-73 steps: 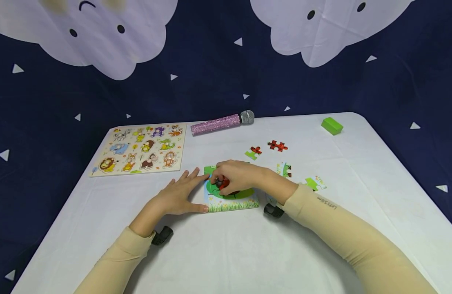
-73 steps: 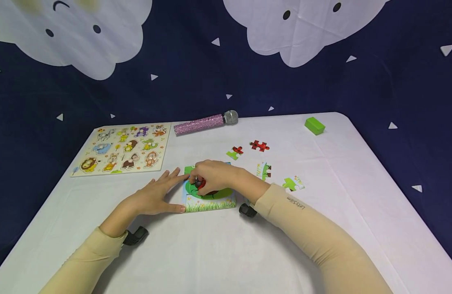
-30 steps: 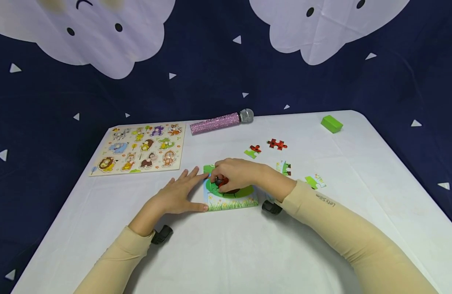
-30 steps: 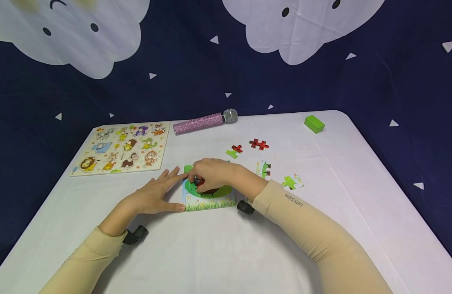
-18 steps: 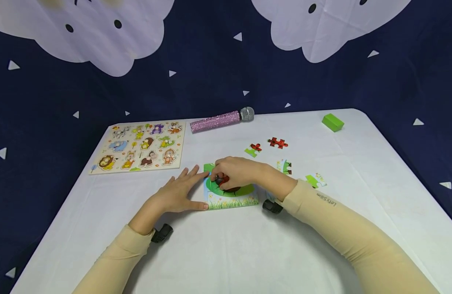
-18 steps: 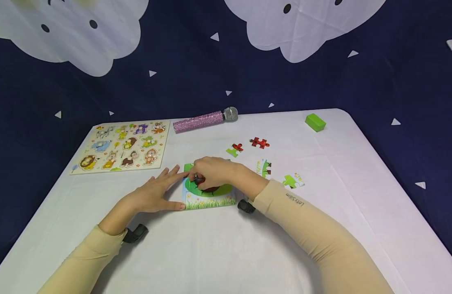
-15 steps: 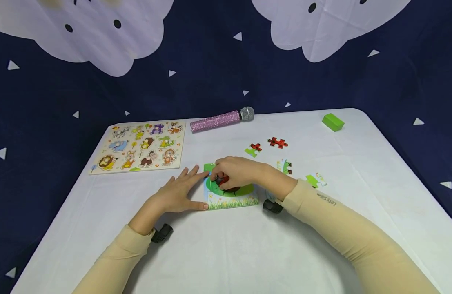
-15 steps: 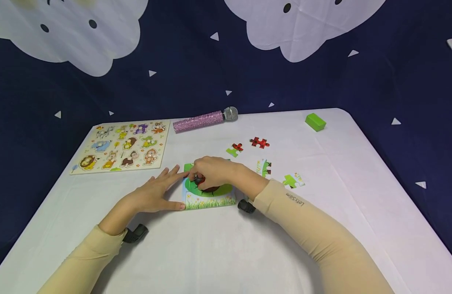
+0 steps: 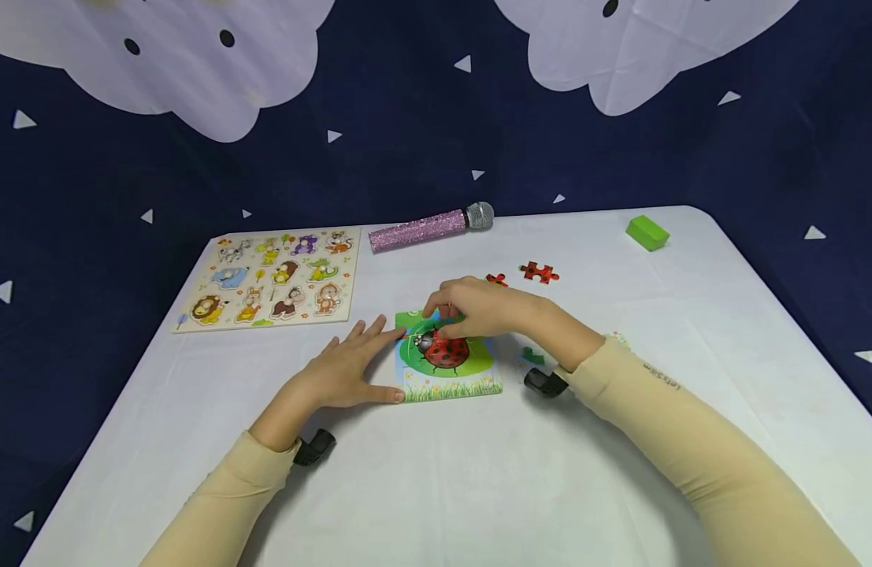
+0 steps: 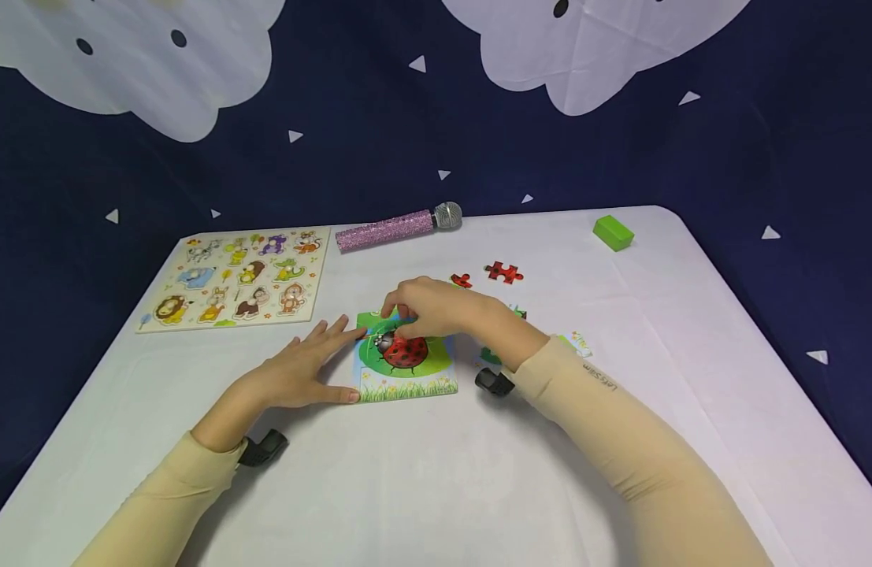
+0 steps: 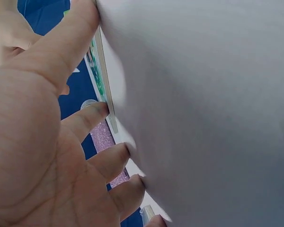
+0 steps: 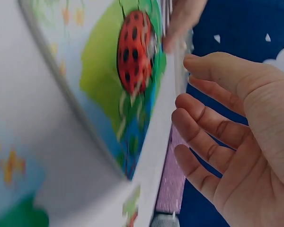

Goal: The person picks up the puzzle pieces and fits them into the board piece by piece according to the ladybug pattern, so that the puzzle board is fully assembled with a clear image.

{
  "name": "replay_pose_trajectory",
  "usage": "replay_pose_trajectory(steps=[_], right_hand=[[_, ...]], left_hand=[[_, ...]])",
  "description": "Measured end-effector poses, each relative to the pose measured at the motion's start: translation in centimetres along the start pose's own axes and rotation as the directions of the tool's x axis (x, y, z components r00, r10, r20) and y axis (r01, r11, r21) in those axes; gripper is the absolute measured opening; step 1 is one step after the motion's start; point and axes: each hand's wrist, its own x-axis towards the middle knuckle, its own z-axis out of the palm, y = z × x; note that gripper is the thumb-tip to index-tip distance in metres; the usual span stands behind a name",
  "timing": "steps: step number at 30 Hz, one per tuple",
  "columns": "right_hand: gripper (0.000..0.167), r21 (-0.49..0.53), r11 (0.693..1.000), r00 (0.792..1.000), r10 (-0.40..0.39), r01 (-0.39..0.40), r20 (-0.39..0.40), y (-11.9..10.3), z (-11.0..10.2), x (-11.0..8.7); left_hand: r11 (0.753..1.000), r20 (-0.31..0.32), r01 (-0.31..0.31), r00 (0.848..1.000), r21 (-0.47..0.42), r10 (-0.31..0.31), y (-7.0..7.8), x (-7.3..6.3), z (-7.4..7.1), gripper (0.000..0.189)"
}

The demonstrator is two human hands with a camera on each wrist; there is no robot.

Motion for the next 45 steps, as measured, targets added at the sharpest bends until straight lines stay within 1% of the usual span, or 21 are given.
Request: replay_pose_trajectory(steps=[3, 6, 13, 16, 19, 21, 26, 31, 33, 37, 41, 45], right_hand=[[0.038, 0.005, 1.000, 0.999, 0.025, -0.024, -0.032, 0.8, -1.0, -0.9], [0.038, 0.011, 0.999, 0.996, 0.045, -0.044, -0.081, 1.7, -1.9, -1.9], [0.035, 0.013, 0.997, 0.981, 0.077, -0.076, -0.178, 3.8, -3.8, -3.8], [0.034, 0.012, 0.995, 0.968, 0.102, -0.102, -0.231, 4.6, -4.8, -4.8], [0.033, 0.016, 0.990, 0.947, 0.136, -0.138, -0.290, 5.4, -5.8, -5.7], [0.033, 0.027, 0.987, 0.936, 0.157, -0.157, -0.314, 5.9, -6.3, -6.2], [0.036, 0.051, 0.979, 0.927, 0.203, -0.197, -0.317, 7.2, -7.0, -7.3], [0.039, 0.083, 0.965, 0.905, 0.262, -0.248, -0.335, 8.4, -7.2, -8.4], [0.039, 0.091, 0.960, 0.901, 0.280, -0.265, -0.333, 9.0, -7.2, -8.7], [0.041, 0.109, 0.953, 0.900, 0.302, -0.282, -0.315, 9.9, -6.8, -9.1], [0.042, 0.117, 0.952, 0.900, 0.305, -0.282, -0.311, 10.4, -6.4, -9.0], [0.043, 0.126, 0.954, 0.908, 0.299, -0.273, -0.293, 10.4, -6.1, -8.5]], left_hand=[[1.000, 0.001, 0.002, 1.000, 0.002, -0.002, 0.1, 0.0, -0.1, 0.102], [1.000, 0.000, 0.003, 1.000, 0.002, -0.003, 0.2, 0.0, -0.1, 0.103], [1.000, -0.001, 0.001, 1.000, 0.001, -0.001, 0.1, 0.0, -0.1, 0.103], [1.000, -0.002, -0.002, 1.000, -0.001, 0.002, 0.1, 0.0, -0.1, 0.103], [1.000, -0.004, -0.003, 1.000, -0.002, 0.003, 0.1, 0.0, 0.0, 0.103], [1.000, -0.004, -0.003, 1.000, -0.002, 0.003, 0.0, 0.0, 0.0, 0.103], [1.000, -0.005, -0.007, 1.000, 0.000, 0.007, -0.1, 0.0, 0.1, 0.103], [1.000, -0.007, -0.008, 1.000, -0.003, 0.008, 0.0, -0.1, 0.0, 0.103], [1.000, -0.006, -0.005, 1.000, -0.004, 0.005, 0.1, -0.1, 0.0, 0.103], [1.000, -0.001, -0.001, 1.000, -0.007, 0.001, 0.2, -0.2, -0.1, 0.103], [1.000, -0.004, -0.003, 1.000, -0.007, 0.003, 0.2, -0.2, -0.1, 0.102], [1.000, -0.004, -0.002, 1.000, -0.007, 0.002, 0.3, -0.2, -0.1, 0.103]])
